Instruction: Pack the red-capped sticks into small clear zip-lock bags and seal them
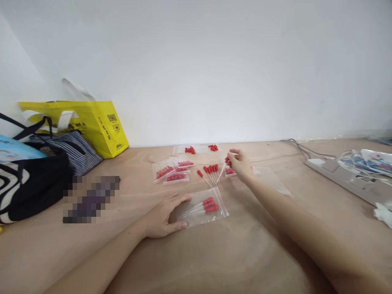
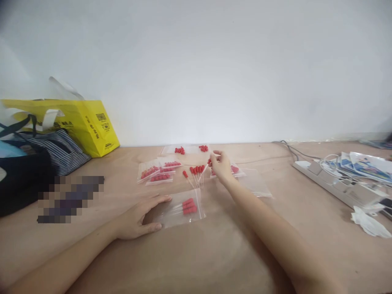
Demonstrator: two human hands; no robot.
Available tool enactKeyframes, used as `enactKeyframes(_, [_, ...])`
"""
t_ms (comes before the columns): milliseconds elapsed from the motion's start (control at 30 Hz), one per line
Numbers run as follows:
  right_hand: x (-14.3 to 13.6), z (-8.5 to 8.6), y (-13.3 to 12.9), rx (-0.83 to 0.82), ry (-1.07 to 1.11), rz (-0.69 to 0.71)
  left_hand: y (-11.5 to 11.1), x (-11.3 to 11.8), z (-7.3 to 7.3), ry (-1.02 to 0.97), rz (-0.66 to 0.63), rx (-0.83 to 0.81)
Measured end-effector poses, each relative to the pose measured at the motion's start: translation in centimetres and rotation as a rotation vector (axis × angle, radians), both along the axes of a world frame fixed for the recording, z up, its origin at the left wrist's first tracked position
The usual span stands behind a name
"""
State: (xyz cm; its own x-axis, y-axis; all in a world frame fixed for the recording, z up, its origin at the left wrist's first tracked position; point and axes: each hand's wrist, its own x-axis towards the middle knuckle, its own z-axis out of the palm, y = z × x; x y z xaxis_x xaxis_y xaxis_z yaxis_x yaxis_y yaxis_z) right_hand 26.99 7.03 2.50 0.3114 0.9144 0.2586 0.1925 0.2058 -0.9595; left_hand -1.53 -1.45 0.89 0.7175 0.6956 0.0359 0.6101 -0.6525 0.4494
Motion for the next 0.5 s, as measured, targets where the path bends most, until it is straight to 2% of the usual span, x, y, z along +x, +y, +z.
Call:
enactKeyframes(67, [1.3,-0.8,-2.2,0.050,0.152,0.010,0.0,0.1,0.3,0.011,0.008,-0.001])
enactKeyframes(233, [2.1,-2.5,-6.1,0.034,0.210,0.058,-0.3,0.5,0.8,0.016,0.017,-0.002])
enactKeyframes(500, [1.1,-3.9,-6.8,-0.049,0.350,0.041,-0.2,0.5,0.7,-0.003,0.011,0.010])
